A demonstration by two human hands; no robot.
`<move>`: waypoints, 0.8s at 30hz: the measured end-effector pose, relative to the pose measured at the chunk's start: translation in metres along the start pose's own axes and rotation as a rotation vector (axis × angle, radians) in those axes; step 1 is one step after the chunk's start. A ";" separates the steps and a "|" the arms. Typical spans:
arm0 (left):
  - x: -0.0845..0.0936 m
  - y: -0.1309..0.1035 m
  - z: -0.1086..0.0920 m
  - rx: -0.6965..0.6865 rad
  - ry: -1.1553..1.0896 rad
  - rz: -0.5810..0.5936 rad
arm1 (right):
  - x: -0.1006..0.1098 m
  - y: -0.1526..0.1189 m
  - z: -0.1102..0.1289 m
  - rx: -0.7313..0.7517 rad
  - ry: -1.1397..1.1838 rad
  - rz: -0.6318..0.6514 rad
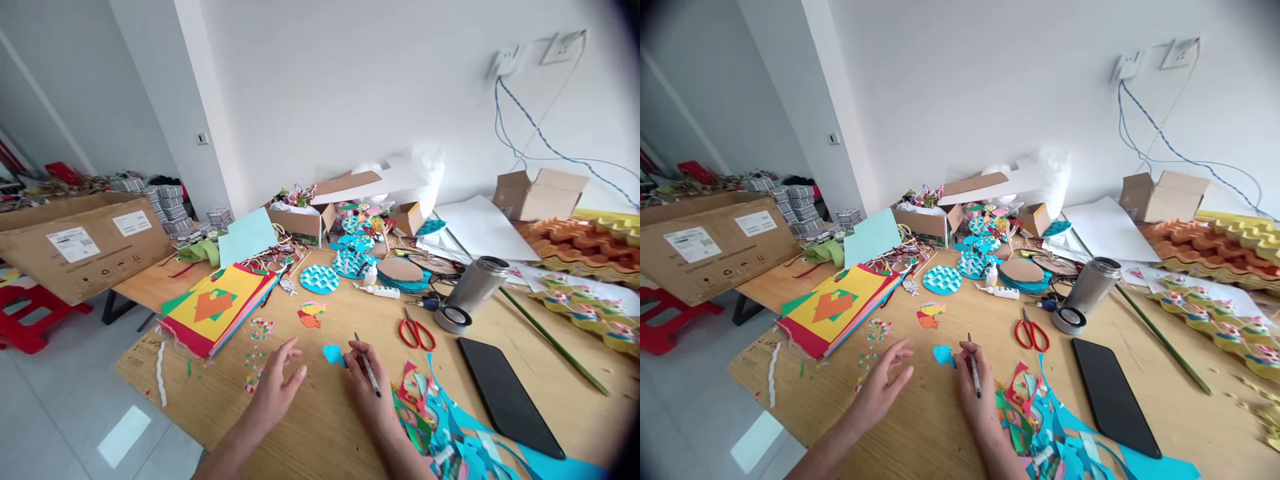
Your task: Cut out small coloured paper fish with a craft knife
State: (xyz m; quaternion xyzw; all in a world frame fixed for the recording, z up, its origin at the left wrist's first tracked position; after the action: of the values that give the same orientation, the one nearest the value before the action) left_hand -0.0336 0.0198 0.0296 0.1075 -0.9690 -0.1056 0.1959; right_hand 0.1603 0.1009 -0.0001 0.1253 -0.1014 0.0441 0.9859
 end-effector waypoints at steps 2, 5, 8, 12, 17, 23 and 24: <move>-0.003 -0.002 0.011 0.072 -0.097 -0.021 | -0.002 -0.002 -0.001 -0.020 0.051 -0.004; -0.010 0.000 0.018 0.146 -0.228 -0.009 | -0.005 -0.009 0.003 -0.041 0.098 0.004; -0.020 0.009 0.017 0.181 -0.340 0.033 | -0.009 -0.013 0.008 -0.029 0.100 0.043; -0.030 0.022 0.014 0.196 -0.446 0.062 | -0.012 -0.013 0.012 -0.002 0.056 0.092; -0.035 0.025 0.019 0.239 -0.525 0.015 | -0.012 -0.013 0.012 -0.044 0.110 0.113; -0.031 0.022 0.023 0.281 -0.574 -0.045 | -0.017 -0.013 0.009 -0.130 0.230 0.172; -0.032 0.022 0.023 0.286 -0.581 -0.048 | -0.018 -0.012 0.008 -0.138 0.234 0.183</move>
State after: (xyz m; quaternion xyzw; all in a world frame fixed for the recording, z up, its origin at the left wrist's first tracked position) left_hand -0.0183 0.0527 0.0026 0.1222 -0.9866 0.0006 -0.1084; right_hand 0.1428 0.0858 0.0011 0.0414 0.0003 0.1409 0.9892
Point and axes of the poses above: each hand's wrist, its own y-axis towards the middle knuckle, its own x-axis out of the back of the hand, z = x × y, the point moved 7 cm from there along y, towards the middle knuckle, and after that the axes turned 9 degrees about -y, right-handed, at the moved point
